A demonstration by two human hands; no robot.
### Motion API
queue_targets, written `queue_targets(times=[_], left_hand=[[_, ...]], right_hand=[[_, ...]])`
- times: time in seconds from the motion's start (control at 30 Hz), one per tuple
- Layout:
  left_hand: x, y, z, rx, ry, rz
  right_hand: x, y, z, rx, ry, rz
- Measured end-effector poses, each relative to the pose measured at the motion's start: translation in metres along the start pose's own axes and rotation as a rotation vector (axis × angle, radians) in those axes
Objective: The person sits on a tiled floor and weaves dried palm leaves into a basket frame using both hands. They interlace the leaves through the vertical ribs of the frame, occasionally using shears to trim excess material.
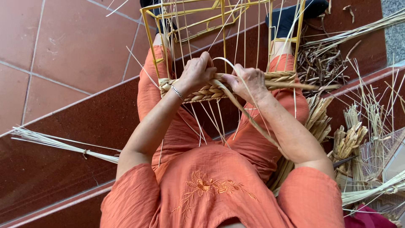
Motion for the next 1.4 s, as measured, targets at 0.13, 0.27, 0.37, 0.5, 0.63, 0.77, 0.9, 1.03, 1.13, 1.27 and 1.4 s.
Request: queue_targets(times=[0.13, 0.27, 0.37, 0.5, 0.63, 0.77, 0.9, 1.03, 1.13, 1.27, 1.4], left_hand=[[-0.002, 0.000, -0.014, 0.011, 0.042, -0.004], [-0.014, -0.010, -0.015, 0.035, 0.134, -0.014], [-0.007, -0.008, -0.007, 0.289, -0.046, -0.117], [0.008, -0.027, -0.001, 0.242, -0.257, -0.304], [0.023, -0.027, 0.001, 0.157, -0.369, -0.220], [0.024, -0.030, 0.009, -0.054, -0.257, -0.116], [0.037, -0.037, 0.007, 0.055, -0.296, -0.323], [0.027, -0.036, 0.006, 0.201, -0.119, -0.153], [0.020, -0.026, 0.014, 0.414, -0.091, 0.037], [0.019, -0.026, 0.005, 0.466, -0.090, 0.016], [0.009, -0.051, -0.018, 0.133, 0.000, -0.349]], right_hand=[[0.014, -0.006, 0.010, -0.125, -0.170, -0.360], [0.018, 0.014, 0.016, -0.248, -0.162, -0.607], [-0.008, 0.048, 0.026, -0.110, 0.216, -0.402], [-0.040, 0.068, 0.048, 0.221, 0.514, 0.126], [-0.024, 0.059, 0.042, 0.115, 0.305, -0.239], [0.024, 0.019, 0.012, -0.010, -0.196, -0.791], [0.038, 0.003, 0.002, -0.054, -0.348, -0.917], [0.021, 0.018, -0.006, -0.067, -0.123, -0.814], [0.012, 0.014, -0.020, -0.133, -0.136, -0.715], [0.018, -0.012, -0.044, -0.371, -0.386, -0.753], [0.036, -0.035, -0.057, -0.519, -0.486, -0.962]])
Point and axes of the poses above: each hand's wrist, its own z-axis away from the middle knuckle, its own y-axis out of the back of the hand, x = y × z, the point moved 6 cm from there along -z, towards the middle knuckle, and after that the axes turned 6 degrees about -y, right-handed, at the moved point
